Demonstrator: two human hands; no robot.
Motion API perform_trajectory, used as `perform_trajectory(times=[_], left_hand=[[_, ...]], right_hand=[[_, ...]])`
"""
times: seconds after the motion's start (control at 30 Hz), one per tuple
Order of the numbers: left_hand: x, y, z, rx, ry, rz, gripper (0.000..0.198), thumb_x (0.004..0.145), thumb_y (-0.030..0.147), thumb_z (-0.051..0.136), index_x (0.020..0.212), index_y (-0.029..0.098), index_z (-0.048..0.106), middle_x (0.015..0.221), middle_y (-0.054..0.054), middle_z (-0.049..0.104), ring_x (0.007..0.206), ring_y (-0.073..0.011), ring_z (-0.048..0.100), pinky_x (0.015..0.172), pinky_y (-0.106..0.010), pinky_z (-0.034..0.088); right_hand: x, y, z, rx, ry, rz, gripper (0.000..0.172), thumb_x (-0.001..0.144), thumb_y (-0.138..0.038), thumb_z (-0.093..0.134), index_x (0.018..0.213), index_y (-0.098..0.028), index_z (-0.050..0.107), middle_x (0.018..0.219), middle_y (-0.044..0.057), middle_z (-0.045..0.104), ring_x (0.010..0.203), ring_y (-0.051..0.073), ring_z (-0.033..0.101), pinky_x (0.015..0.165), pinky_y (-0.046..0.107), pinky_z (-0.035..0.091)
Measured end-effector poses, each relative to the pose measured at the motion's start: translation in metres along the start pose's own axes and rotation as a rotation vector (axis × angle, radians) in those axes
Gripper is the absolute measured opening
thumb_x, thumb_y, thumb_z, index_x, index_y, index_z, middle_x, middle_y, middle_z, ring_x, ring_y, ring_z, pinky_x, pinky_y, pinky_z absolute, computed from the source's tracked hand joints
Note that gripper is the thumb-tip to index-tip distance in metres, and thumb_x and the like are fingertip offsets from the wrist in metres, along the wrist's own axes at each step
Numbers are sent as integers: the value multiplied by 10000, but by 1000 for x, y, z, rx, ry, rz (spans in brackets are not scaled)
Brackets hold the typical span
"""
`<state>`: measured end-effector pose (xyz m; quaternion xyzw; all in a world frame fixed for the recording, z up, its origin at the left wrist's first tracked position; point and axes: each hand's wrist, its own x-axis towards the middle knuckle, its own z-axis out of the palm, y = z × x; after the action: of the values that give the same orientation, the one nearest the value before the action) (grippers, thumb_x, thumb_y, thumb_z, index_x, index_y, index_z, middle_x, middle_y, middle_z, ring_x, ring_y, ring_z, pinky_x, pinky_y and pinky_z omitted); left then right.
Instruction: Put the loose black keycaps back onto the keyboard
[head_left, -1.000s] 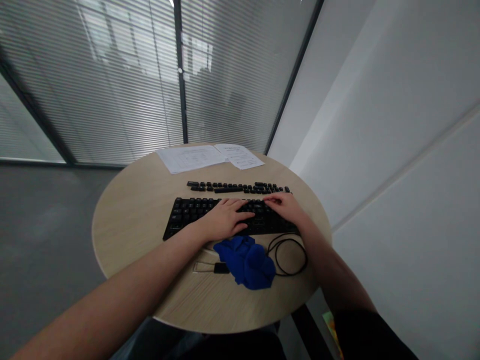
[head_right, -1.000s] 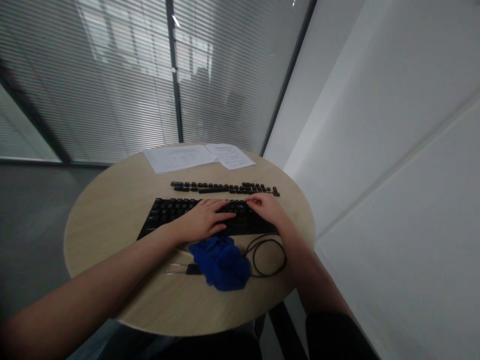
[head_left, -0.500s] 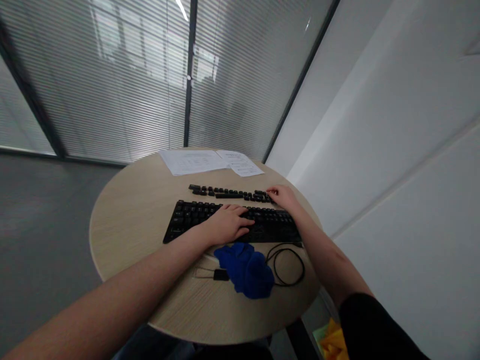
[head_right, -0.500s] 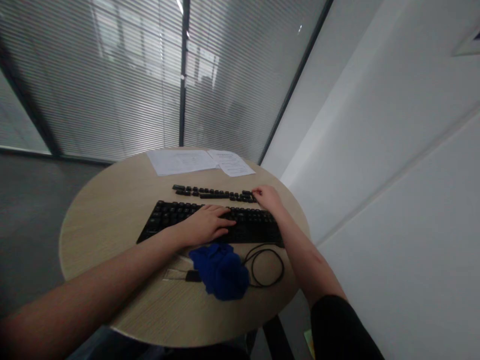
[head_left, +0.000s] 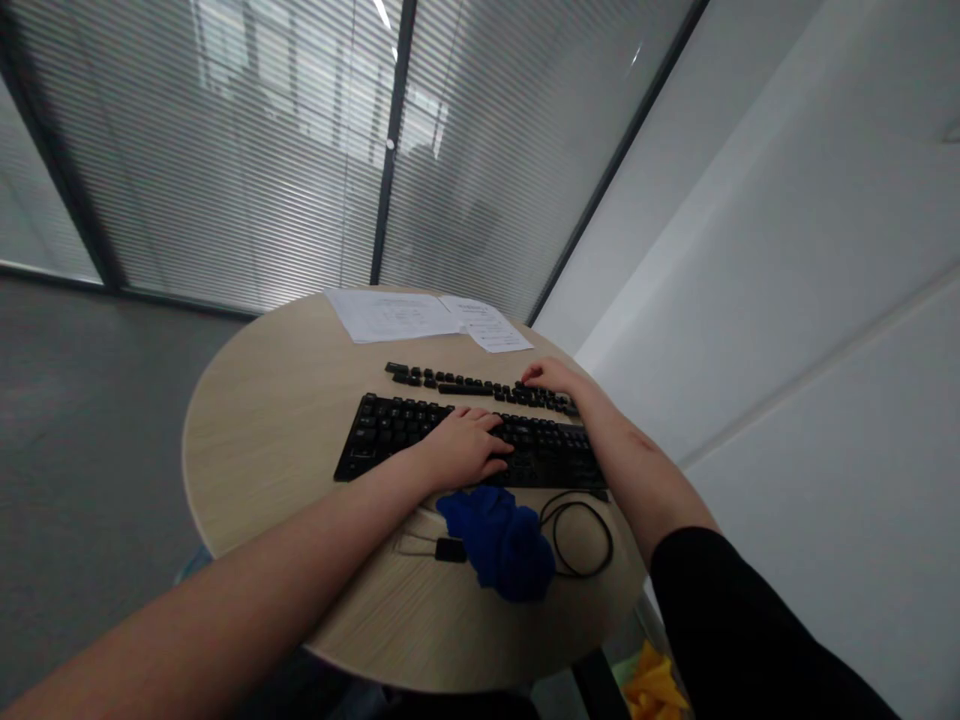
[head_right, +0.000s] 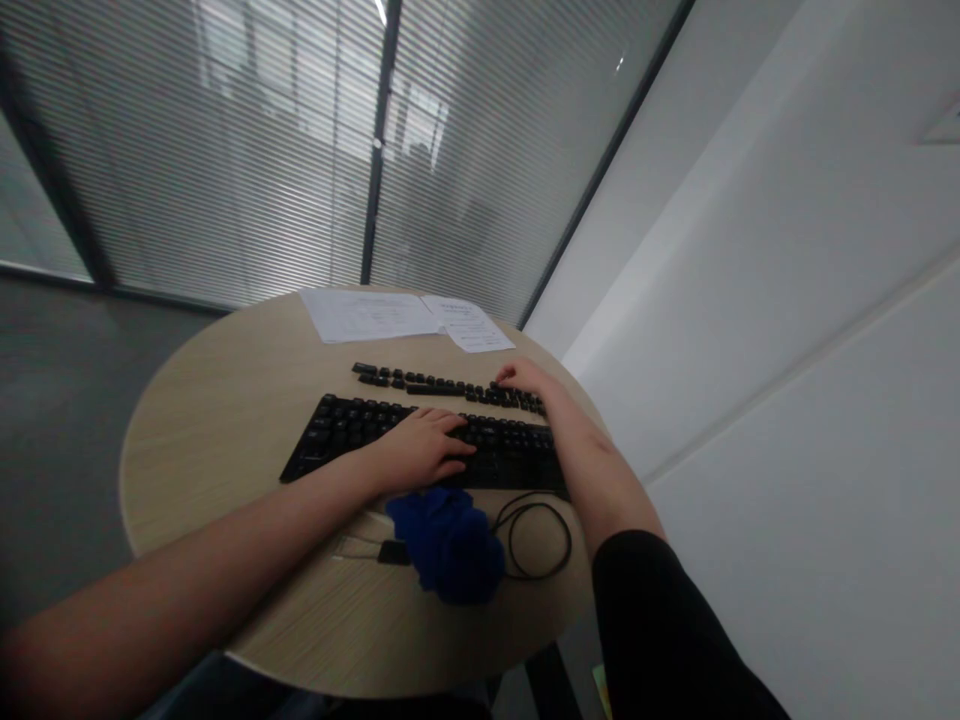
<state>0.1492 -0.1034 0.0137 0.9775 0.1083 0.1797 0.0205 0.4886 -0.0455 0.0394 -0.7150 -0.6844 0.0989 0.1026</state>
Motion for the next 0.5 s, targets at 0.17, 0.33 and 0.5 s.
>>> perform_trajectory(times=[0.17, 0.33, 0.5], left_hand=[[-2, -4, 3, 7, 26, 46, 336, 957, 493, 609, 1241, 359, 729, 1350, -97, 638, 1239, -317, 587, 1039, -465, 416], [-2, -6, 0, 20, 30, 68, 336, 961, 469, 613, 1256, 351, 720, 1365, -98, 633, 1232, -310, 593, 1033, -456, 422], [0, -3, -2, 20, 5, 65, 316, 949, 446, 638, 1227, 332, 736, 1356, -105, 637, 1234, -315, 594, 1034, -467, 433]], right_hand=[[2, -5, 5, 32, -7, -13, 118, 778, -120, 796, 880, -176, 812, 885, 38, 813, 817, 180, 742, 784, 248, 571], [1, -11, 9, 51, 52, -20, 115, 801, -99, 758, 869, -179, 805, 871, 35, 808, 808, 173, 731, 814, 274, 567], [-7, -22, -2, 88, 180, -9, 131, 845, -116, 713, 936, -162, 796, 929, 63, 799, 854, 186, 720, 847, 305, 560]])
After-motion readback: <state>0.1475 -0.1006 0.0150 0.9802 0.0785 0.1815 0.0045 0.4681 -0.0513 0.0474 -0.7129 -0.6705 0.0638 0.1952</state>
